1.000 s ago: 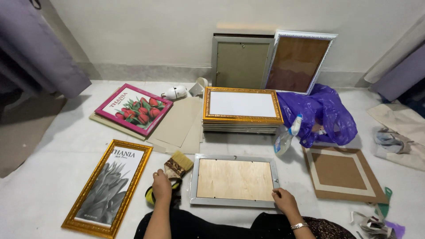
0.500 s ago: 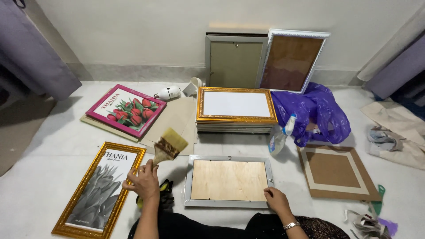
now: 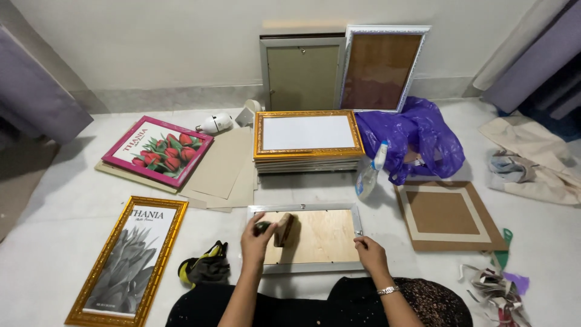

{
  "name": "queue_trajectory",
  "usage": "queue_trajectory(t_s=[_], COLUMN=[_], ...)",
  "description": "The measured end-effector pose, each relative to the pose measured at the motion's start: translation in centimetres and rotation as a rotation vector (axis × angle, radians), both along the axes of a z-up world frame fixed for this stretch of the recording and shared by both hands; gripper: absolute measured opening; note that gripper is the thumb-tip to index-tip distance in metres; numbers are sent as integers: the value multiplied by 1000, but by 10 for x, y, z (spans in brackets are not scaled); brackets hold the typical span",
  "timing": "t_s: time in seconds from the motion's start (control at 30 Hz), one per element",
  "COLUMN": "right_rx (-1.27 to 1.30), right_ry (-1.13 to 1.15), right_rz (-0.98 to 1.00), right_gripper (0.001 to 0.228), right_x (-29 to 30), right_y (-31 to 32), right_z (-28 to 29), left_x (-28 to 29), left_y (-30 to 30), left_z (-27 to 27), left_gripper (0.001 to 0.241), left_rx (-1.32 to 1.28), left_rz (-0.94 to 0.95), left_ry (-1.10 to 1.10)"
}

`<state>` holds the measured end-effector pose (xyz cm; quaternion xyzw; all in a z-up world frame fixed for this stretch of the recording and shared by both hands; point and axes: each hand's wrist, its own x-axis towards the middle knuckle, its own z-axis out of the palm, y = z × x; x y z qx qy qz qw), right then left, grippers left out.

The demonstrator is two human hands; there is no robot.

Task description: Cleaning the glass of a picture frame with spray and a cloth, then placing a wooden backing board into the frame.

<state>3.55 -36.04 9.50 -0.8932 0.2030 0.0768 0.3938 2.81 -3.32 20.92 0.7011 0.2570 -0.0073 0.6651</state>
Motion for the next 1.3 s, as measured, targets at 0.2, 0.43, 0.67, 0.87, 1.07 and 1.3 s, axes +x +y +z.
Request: queue_trajectory(t_s=[0.2, 0.43, 0.67, 0.87, 1.07, 1.3], right_rx=[33, 125, 259, 225, 225, 108], right_ry=[-62, -183, -78, -66, 3, 31], right_rz=[-57, -249, -299, -234, -268, -295], right_gripper=[25, 24, 25, 24, 25, 25], right_x=[-1, -10, -8, 4, -1, 7], right_y=[0, -6, -7, 7, 11, -11], right_z=[11, 32, 30, 28, 47, 4], left_x=[36, 11, -17, -45, 1, 30], left_y=[-65, -158, -60, 73, -4, -163], left_z=[-13, -49, -117, -35, -21, -49], left_gripper=[20, 11, 17, 24, 29, 16], left_rx=[498, 112, 201, 765, 470, -153], left_rz=[-316, -411, -285, -84, -118, -258], left_ry=[-61, -75, -134, 1, 40, 53])
